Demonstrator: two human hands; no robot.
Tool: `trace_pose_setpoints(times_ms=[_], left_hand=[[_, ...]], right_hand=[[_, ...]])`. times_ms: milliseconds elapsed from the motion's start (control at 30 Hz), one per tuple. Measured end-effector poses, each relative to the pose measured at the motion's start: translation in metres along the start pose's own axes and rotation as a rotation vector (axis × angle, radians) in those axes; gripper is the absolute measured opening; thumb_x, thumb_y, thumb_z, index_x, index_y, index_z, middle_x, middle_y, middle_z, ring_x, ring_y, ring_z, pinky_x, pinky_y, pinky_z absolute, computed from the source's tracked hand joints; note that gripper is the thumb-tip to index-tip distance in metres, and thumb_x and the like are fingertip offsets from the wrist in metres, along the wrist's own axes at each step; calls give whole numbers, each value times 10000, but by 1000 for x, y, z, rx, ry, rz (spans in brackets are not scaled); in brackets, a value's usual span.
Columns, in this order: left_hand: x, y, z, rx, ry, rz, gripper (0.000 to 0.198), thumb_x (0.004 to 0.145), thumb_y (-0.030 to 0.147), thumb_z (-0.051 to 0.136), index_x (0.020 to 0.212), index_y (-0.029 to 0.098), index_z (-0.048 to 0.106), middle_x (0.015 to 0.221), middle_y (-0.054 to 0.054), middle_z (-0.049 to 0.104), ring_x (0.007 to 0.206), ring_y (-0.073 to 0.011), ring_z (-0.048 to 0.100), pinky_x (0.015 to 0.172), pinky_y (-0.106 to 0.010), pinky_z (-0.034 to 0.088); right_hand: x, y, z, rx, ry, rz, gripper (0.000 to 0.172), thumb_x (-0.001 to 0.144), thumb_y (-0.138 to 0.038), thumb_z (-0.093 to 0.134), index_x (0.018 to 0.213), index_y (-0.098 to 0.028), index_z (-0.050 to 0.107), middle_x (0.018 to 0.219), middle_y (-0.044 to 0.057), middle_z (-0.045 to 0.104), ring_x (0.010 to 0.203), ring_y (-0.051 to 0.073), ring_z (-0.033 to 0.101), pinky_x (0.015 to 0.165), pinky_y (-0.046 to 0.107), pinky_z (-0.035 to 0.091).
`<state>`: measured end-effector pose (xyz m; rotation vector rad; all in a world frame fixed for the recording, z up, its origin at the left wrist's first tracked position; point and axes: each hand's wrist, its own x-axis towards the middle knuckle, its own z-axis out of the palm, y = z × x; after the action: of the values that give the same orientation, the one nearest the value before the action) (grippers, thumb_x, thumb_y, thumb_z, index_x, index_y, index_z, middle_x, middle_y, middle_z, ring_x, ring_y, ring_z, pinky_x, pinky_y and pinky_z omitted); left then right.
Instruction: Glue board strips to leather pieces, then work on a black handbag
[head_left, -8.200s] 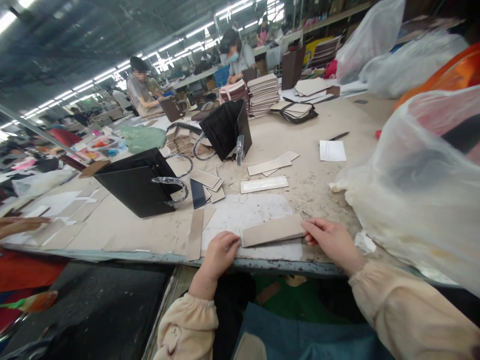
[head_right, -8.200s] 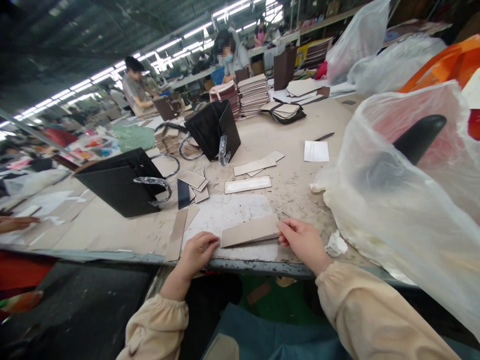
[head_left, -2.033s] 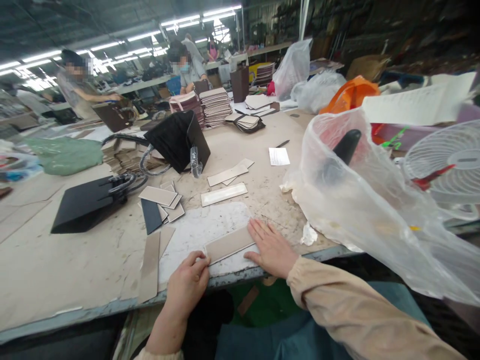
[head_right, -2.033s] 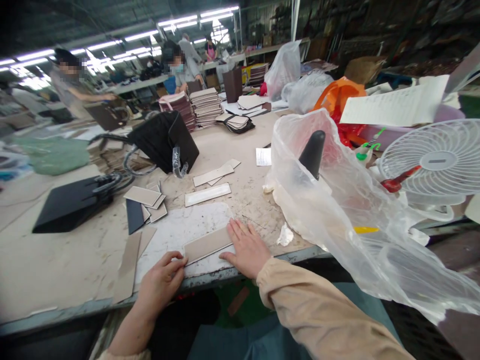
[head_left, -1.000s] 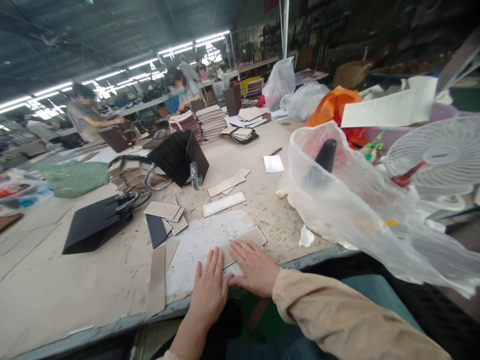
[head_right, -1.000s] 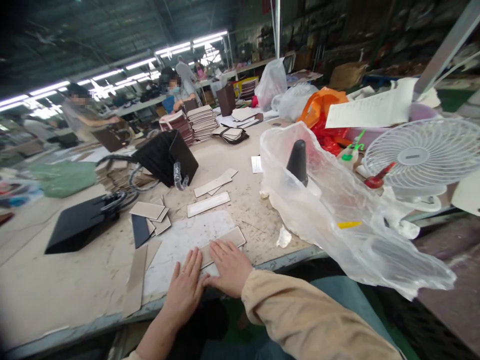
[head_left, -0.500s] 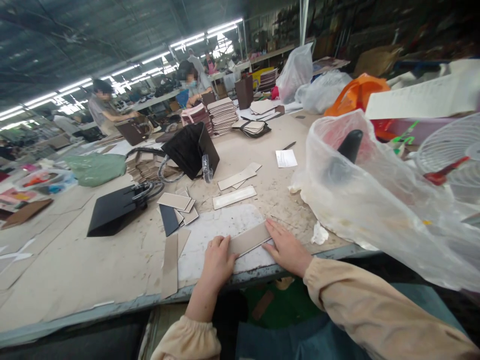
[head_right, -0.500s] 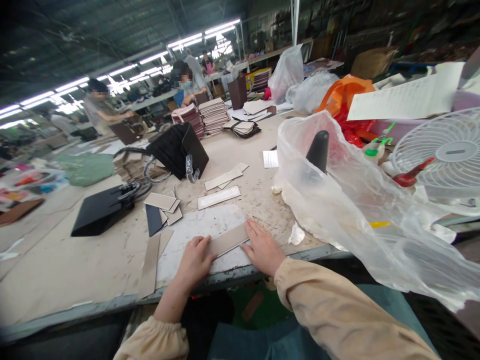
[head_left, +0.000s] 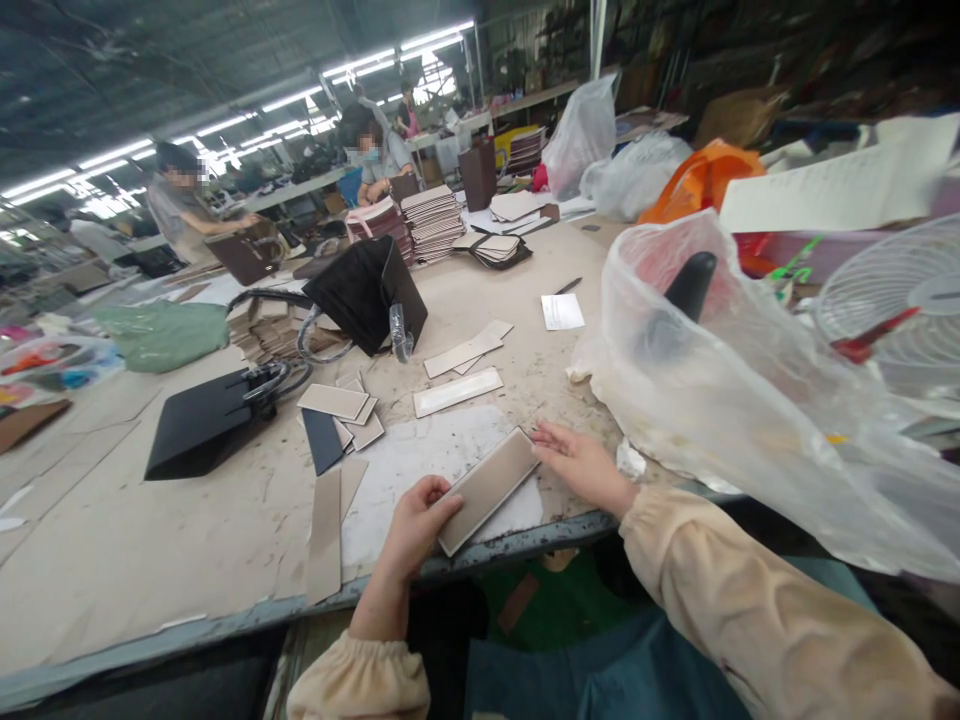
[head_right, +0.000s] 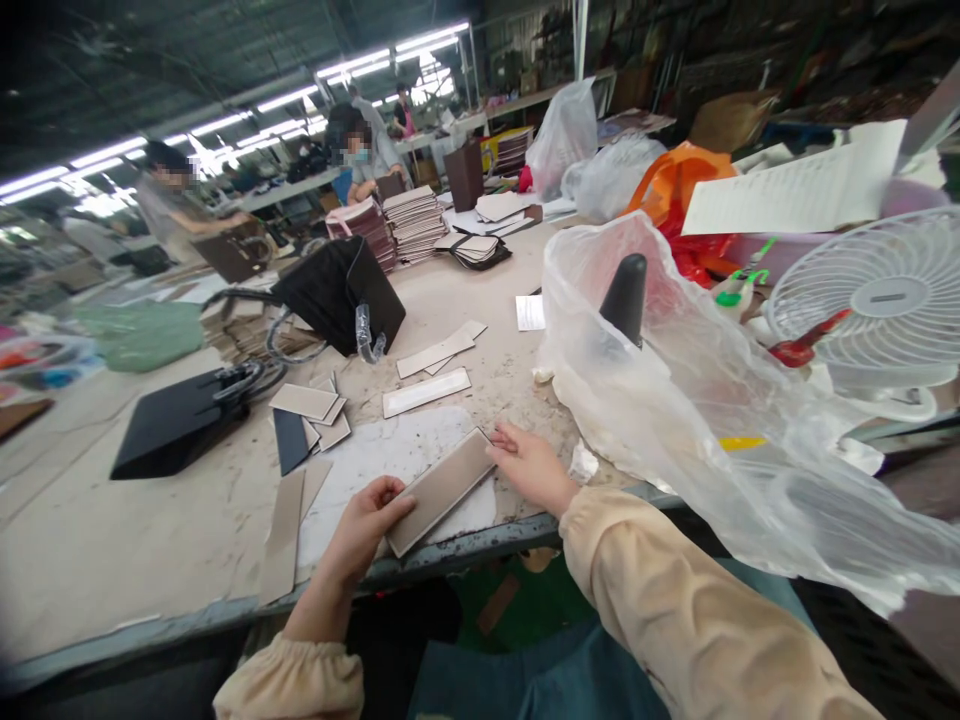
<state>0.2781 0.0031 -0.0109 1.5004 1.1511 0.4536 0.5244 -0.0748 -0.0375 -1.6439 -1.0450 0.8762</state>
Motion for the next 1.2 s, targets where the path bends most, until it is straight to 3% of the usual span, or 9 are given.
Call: trace_pose_setpoints(times_ms=[100, 167, 300, 433, 533, 667, 867, 1067, 1200], left_hand=[[-4, 2, 2, -205, -21, -74, 368, 644, 439, 704, 778, 167, 496, 611, 52, 524, 530, -82, 452, 499, -179, 303], [-5, 3, 6, -257, -46, -97, 387, 636, 448, 716, 777, 168, 491, 597, 57, 516, 517, -75, 440, 489, -173, 293], [-5, 3, 14, -263, -46, -108, 404, 626, 477, 719, 764, 170, 495, 586, 56, 512, 512, -76, 434, 481, -172, 290], [-5, 6, 17, -268, -22, -87, 370, 651, 477, 697, 746, 165, 523, 573, 59, 501, 508, -69, 421, 477, -170, 289], [-7, 10, 18, -258, -84, -92, 345, 682, 450, 684, 837, 154, 598, 646, 31, 580, 552, -83, 477, 515, -178, 339], [-12, 17, 23, -156, -209, -62, 408, 644, 368, 727, 983, 147, 672, 880, -32, 685, 745, -161, 582, 665, -227, 427], [-12, 12, 32, -217, -206, -154, 369, 666, 460, 693, 800, 116, 697, 638, -14, 655, 540, -115, 523, 526, -206, 362], [-11, 7, 36, -260, -208, -189, 374, 642, 482, 709, 719, 120, 655, 580, 4, 614, 497, -85, 481, 503, -191, 327], [-12, 8, 43, -238, -245, -216, 389, 646, 501, 698, 703, 124, 617, 561, 12, 578, 486, -84, 458, 486, -194, 301]], right_hand=[[-2, -9, -9, 13, 30, 27, 375, 814, -402, 533, 1104, -196, 653, 1054, 77, 686, 962, 224, 634, 895, 414, 491], [-4, -16, -14, 81, -9, 74, 366, 812, -455, 520, 1008, -194, 685, 952, 51, 702, 858, 203, 644, 800, 385, 528], [-10, -31, -17, 229, -134, 148, 302, 760, -435, 576, 855, -169, 683, 760, 6, 659, 682, 137, 602, 607, 259, 527], [-10, -34, -19, 151, -59, 152, 255, 733, -417, 603, 731, -166, 644, 648, -19, 594, 572, 107, 550, 546, 228, 487], [-10, -30, -20, 75, -25, 114, 282, 744, -445, 586, 681, -172, 609, 586, -31, 552, 503, 99, 517, 498, 224, 438], [-11, -26, -21, 3, -4, 74, 314, 758, -467, 554, 628, -183, 579, 531, -40, 502, 485, 102, 485, 474, 222, 400], [-11, -22, -21, -71, 15, 62, 336, 779, -486, 523, 654, -186, 609, 546, -29, 518, 533, 118, 496, 502, 228, 403], [-13, -28, -20, -81, -64, -32, 343, 812, -495, 483, 702, -191, 597, 617, -35, 534, 592, 121, 492, 537, 231, 370], [-14, -32, -20, -173, -12, -61, 384, 824, -486, 465, 580, -191, 495, 556, -43, 446, 570, 114, 439, 525, 235, 312]])
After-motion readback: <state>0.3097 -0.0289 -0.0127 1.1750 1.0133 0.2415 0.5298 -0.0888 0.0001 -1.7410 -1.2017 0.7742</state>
